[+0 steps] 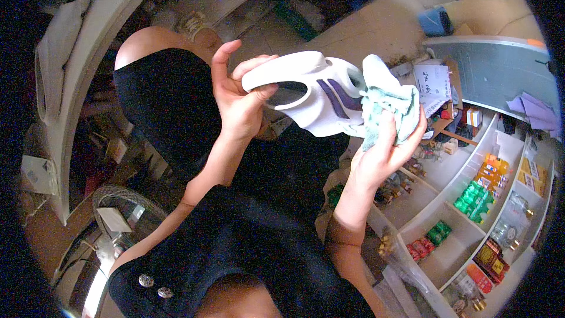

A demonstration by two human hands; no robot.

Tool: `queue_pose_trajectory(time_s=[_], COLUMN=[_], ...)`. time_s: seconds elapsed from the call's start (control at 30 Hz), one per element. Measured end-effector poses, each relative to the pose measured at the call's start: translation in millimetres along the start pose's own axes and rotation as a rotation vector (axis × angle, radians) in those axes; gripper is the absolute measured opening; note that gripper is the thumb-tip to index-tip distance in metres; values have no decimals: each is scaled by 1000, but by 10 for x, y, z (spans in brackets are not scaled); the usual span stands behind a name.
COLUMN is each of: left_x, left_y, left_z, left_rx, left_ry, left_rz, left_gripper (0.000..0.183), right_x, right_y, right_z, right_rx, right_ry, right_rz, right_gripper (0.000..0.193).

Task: The person sits and cleans a white slip-on shoe with red and blue accents using a light green cloth. They wipe the exterior, sole, and interior surfaces repeatedly, rotating the shoe to access different areas.

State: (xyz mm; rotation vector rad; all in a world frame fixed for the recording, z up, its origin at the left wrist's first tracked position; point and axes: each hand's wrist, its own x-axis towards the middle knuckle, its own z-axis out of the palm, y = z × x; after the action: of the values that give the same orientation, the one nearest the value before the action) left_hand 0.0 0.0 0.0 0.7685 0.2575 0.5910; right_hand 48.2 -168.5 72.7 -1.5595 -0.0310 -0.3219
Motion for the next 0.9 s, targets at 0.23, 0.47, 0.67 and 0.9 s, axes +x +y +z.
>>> queue_pose_trajectory(time_s=[0.23,0.47,0.67,0.9], left_x=[80,275,8,-1], left_y=[-11,11,-289,-216], left_z=[-52,64,-186,76], left_rx=[205,489,233,67], left_ry=[-204,-142,118,-63], left_rz=[65,346,-277,-214], left_gripper=[89,92,25,50], right_x=[272,457,465,341], right_y=[-68,327,469,792], right_z=[365,258,149,58], right_rx=[-583,-559,-368,15], right_ry=[-697,-557,-136,-64], right_rz=[-628,-371,-231,138], right_gripper=[69,37,36,34])
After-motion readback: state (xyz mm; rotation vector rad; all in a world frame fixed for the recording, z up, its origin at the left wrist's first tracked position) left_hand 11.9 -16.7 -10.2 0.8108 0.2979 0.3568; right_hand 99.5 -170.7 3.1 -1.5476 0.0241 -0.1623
